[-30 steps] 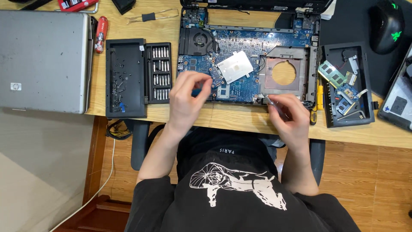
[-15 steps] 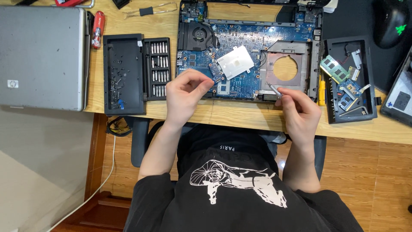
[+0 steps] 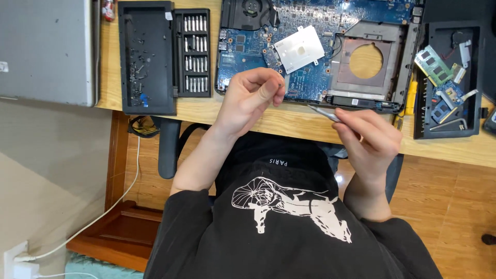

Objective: The recorder is repairing a laptop by manipulating internal components like the hard drive, RAM, and motherboard using tools.

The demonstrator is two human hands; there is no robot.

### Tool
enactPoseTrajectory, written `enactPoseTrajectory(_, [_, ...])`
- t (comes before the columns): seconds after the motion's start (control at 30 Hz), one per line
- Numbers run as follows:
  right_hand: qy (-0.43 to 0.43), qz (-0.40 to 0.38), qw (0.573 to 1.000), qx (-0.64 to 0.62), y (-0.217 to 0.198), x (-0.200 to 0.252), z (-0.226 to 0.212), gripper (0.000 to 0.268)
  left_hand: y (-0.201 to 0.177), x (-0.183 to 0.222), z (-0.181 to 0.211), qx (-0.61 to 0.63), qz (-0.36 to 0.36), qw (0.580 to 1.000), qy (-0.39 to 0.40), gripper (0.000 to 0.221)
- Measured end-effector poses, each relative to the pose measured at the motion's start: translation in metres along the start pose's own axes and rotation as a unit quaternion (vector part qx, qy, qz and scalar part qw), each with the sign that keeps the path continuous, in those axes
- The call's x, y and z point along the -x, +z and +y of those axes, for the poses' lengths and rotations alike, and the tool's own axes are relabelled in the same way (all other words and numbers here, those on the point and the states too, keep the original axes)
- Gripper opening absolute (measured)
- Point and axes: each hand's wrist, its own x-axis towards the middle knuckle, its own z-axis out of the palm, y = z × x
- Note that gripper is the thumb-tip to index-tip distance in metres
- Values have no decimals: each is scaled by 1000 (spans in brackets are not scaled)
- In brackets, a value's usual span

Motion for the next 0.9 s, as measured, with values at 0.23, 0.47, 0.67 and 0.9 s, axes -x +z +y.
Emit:
enactPoseTrajectory(0.23, [-62, -8, 997, 45, 11, -13, -13, 30, 7, 1, -8, -1, -9, 1000, -11, 18])
enactPoseTrajectory(0.47, [-62, -7, 996, 68, 15, -19, -19, 31, 9, 3, -6, -62, -12, 998, -6, 20])
enactPoseTrajectory(0.67, [-66, -8, 995, 74, 16, -19, -20, 30, 10, 4, -6, -94, -8, 995, 6, 20])
enactPoseTrajectory(0.9, [-70, -10, 994, 89, 15, -20, -30, 31, 14, 7, -2, -156, -7, 987, 45, 20])
